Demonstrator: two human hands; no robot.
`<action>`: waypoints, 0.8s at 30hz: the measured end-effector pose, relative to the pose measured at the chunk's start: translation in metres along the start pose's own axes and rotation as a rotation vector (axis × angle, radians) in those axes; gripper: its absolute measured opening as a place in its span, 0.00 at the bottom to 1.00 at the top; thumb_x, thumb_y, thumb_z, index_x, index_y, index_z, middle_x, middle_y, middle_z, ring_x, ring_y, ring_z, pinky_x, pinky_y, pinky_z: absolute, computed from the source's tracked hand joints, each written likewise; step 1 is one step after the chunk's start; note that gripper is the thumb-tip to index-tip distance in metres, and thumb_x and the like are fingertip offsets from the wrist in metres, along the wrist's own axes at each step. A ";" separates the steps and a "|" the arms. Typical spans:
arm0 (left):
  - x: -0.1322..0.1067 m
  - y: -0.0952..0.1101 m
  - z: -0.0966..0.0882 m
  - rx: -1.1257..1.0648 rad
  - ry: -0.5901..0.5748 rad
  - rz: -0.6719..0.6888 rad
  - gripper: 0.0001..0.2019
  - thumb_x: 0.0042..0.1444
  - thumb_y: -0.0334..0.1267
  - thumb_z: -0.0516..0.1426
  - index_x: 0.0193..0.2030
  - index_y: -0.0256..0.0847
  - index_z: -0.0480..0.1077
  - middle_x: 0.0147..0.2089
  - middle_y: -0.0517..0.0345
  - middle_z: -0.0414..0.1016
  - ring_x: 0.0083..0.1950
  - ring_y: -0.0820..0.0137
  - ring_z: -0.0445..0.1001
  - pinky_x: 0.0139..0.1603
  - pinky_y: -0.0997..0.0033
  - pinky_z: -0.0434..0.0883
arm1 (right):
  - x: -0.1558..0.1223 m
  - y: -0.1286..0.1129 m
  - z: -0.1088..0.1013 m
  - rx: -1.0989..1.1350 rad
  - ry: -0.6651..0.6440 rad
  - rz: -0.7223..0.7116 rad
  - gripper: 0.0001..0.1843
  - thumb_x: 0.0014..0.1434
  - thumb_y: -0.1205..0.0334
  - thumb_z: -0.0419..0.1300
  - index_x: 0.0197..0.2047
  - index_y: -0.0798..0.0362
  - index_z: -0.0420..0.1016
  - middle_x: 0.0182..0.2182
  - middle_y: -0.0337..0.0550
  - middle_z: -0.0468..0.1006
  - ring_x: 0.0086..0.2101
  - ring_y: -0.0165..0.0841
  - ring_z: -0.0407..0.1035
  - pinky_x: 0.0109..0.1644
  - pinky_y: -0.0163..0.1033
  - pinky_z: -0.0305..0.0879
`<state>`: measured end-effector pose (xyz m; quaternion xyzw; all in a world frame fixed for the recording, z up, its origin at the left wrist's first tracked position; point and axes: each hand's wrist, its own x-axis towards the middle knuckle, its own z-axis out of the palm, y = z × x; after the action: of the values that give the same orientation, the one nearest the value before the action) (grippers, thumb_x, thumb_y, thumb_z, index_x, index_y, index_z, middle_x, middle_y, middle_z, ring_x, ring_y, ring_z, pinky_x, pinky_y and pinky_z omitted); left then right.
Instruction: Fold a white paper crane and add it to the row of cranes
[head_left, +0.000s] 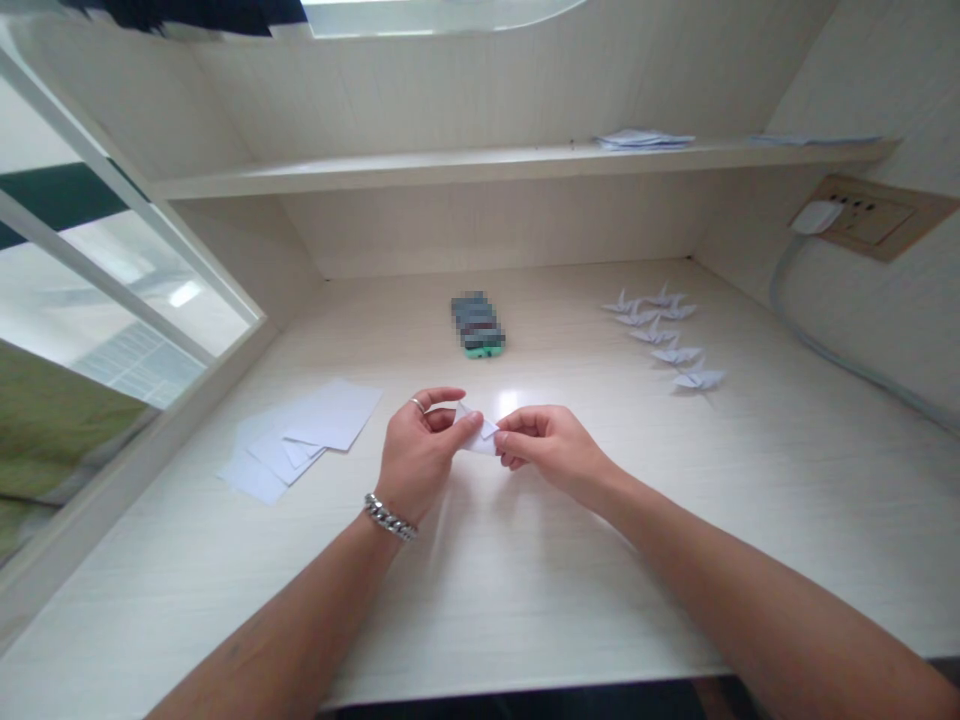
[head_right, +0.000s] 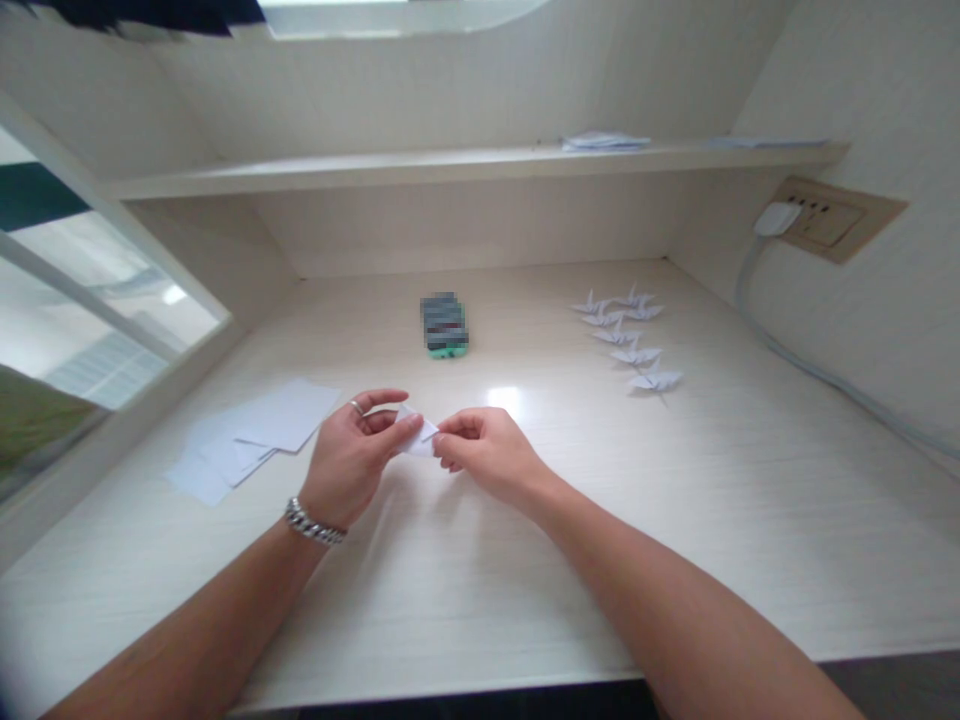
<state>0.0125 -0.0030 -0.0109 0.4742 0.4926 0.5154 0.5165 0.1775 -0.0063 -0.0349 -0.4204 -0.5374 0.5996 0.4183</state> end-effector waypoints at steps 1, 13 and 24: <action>0.000 0.000 0.000 -0.002 -0.004 0.000 0.20 0.43 0.35 0.68 0.43 0.35 0.69 0.22 0.64 0.74 0.24 0.74 0.73 0.26 0.77 0.68 | 0.000 0.001 0.000 -0.002 0.011 0.003 0.05 0.51 0.64 0.63 0.30 0.57 0.77 0.23 0.39 0.74 0.25 0.27 0.68 0.32 0.35 0.64; -0.001 0.001 0.001 -0.052 0.010 0.023 0.23 0.41 0.36 0.69 0.44 0.35 0.68 0.26 0.60 0.78 0.26 0.71 0.76 0.30 0.73 0.71 | -0.003 -0.008 0.003 0.064 0.022 0.014 0.09 0.53 0.60 0.61 0.27 0.56 0.75 0.23 0.41 0.75 0.25 0.28 0.68 0.32 0.36 0.65; -0.006 0.003 0.005 0.003 -0.019 0.042 0.22 0.43 0.36 0.68 0.44 0.36 0.67 0.26 0.60 0.78 0.27 0.70 0.76 0.29 0.73 0.72 | -0.001 -0.005 0.002 0.013 0.011 -0.030 0.14 0.53 0.55 0.62 0.24 0.56 0.71 0.19 0.38 0.72 0.23 0.27 0.65 0.30 0.35 0.61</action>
<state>0.0173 -0.0090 -0.0076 0.4900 0.4784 0.5209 0.5096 0.1758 -0.0077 -0.0296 -0.4128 -0.5374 0.5945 0.4329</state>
